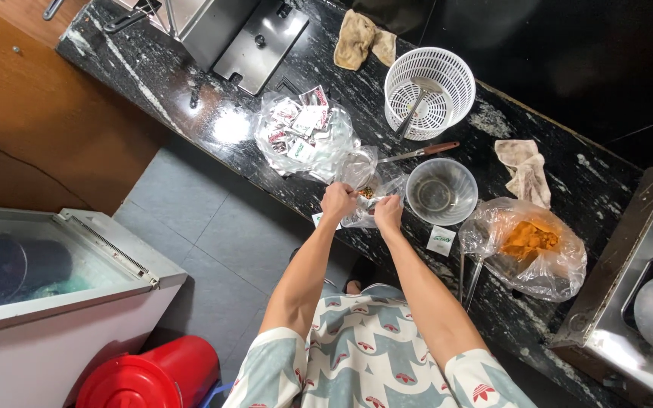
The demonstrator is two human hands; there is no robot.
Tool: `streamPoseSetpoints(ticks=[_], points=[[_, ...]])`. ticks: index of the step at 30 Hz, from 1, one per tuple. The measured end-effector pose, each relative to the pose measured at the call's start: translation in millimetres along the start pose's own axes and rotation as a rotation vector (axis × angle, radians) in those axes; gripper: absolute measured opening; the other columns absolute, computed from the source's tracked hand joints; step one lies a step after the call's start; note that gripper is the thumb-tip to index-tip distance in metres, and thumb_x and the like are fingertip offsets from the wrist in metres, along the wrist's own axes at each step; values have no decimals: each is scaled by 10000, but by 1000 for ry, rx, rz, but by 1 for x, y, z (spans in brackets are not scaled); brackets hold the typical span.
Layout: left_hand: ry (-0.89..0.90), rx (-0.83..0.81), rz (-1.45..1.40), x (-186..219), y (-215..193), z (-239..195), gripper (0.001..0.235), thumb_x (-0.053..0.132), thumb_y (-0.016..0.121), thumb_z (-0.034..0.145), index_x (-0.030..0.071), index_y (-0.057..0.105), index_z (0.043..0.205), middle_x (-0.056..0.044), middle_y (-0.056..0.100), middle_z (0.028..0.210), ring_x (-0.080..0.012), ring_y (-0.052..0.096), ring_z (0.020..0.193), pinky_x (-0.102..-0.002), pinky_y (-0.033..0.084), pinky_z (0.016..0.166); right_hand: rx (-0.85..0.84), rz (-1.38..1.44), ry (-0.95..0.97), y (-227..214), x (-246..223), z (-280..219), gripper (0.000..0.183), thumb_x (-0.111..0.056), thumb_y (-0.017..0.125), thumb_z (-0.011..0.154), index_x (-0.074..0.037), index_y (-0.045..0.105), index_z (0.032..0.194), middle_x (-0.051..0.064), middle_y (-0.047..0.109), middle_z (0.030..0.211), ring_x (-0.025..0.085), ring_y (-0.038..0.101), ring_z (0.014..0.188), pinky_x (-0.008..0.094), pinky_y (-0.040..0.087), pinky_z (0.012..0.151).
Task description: Packaging food and seasoning packets into a plastic bag for a meal kit or order.
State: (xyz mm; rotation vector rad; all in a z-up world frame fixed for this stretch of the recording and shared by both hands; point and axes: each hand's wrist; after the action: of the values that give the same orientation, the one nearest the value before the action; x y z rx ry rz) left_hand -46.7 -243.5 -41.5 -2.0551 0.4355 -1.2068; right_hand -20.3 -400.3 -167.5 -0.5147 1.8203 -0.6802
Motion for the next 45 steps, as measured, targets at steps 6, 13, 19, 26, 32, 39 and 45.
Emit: streamPoseSetpoints(ticks=[6,13,19,26,32,39,45], points=[[155,-115,-142,-40,9,22,417,451,816,847,65,775,998,-178,763,917,-314,761,882,-396,587,821,-274,457,282,-39,-35,-18,326,-247,372,1046,45,489,1132,279,696,1007,366,750,646,474,530,499],[176,-127,-128,-52,-4,23,356,428,794,805,126,813,993,-144,784,902,-291,774,858,-378,598,813,-486,650,393,-2,-10,2,467,-246,255,1080,59,605,1034,153,748,786,167,647,516,280,436,391],[22,-184,80,-75,-6,27,225,261,742,796,202,834,993,-142,780,975,-320,743,917,-413,586,825,-565,722,326,-12,-27,-10,361,-227,279,1062,-23,577,1065,121,721,772,139,603,523,266,434,431],[-289,-353,-501,-69,-9,30,540,548,556,1022,72,805,1079,-132,694,910,-216,629,719,-393,537,638,-792,801,172,-34,-43,-10,302,-319,376,1091,-85,566,1086,82,700,796,127,610,623,284,489,578],[15,-387,-522,-64,-10,31,486,450,832,806,4,807,997,-66,763,847,-130,667,723,-297,533,629,-715,648,134,-46,-49,-9,239,-289,425,1070,-91,558,1059,96,719,811,128,586,611,287,450,546],[-68,-109,-273,-30,-2,20,450,427,854,762,-14,780,810,-128,734,704,-165,682,648,-334,550,640,-333,723,170,-15,-39,-28,103,-135,579,1023,-34,588,1006,92,703,878,152,709,694,295,546,536],[48,76,-187,-11,-15,8,387,427,816,761,59,797,879,-154,766,823,-304,751,766,-413,578,716,-241,972,58,-11,-47,-39,258,33,659,902,-24,445,1034,80,627,832,203,704,640,346,581,509]])
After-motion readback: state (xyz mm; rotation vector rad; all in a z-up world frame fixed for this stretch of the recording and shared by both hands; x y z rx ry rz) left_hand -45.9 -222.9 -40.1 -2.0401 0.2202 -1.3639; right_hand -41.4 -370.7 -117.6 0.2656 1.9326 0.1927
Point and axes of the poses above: each hand's wrist, its own z-axis towards the middle knuckle, its own y-axis out of the palm, x = y × z
